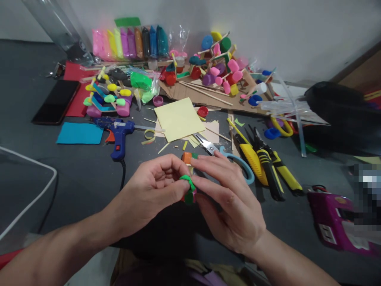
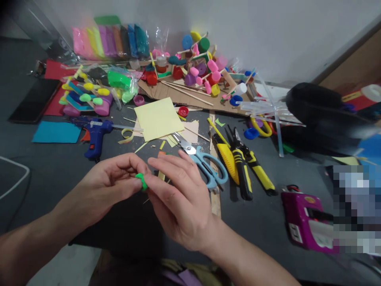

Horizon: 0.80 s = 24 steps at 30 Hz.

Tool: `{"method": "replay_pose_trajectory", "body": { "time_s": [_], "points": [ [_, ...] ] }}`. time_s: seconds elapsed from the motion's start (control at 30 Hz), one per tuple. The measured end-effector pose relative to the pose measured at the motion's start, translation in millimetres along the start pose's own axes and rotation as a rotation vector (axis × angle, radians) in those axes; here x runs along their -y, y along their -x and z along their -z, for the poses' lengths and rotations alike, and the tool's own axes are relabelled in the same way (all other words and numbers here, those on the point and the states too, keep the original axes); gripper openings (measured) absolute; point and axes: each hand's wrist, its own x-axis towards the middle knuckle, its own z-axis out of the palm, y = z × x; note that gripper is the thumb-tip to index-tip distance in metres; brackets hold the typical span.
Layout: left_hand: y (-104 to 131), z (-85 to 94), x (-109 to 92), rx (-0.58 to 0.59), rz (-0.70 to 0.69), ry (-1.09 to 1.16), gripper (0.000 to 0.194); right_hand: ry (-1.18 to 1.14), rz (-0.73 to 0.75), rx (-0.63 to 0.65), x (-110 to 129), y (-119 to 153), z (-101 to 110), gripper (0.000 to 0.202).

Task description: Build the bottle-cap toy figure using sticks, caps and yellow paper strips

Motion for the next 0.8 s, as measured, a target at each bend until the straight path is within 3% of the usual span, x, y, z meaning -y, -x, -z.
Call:
{"method": "replay_pose_trajectory", "body": {
  "time_s": [0.2,0.33,0.57,0.8],
  "points": [
    [-0.7,-1.0,2.3,-0.006,-0.005,0.017,0.007,-0.093,-0.049,0.004,-3.4,2.7,1.1,0.033],
    [-1.2,-1.6,2.4,0.002,-0.018,0.012,0.005,-0.102,-0.011,0.067,-4.6,2.5,4.0,0.033],
    [0.3,-1.3,1.4,-0.009,-0.009,-0.021,0.007,-0.151,0.001,0.062,-6.0,1.8,3.2,0.033],
    [1.0,-1.4,-0.9,-0.05,-0.017,-0.063,0.006,-0.188,-0.069,0.094,-3.9,4.9,2.7,0.038]
  ]
}}
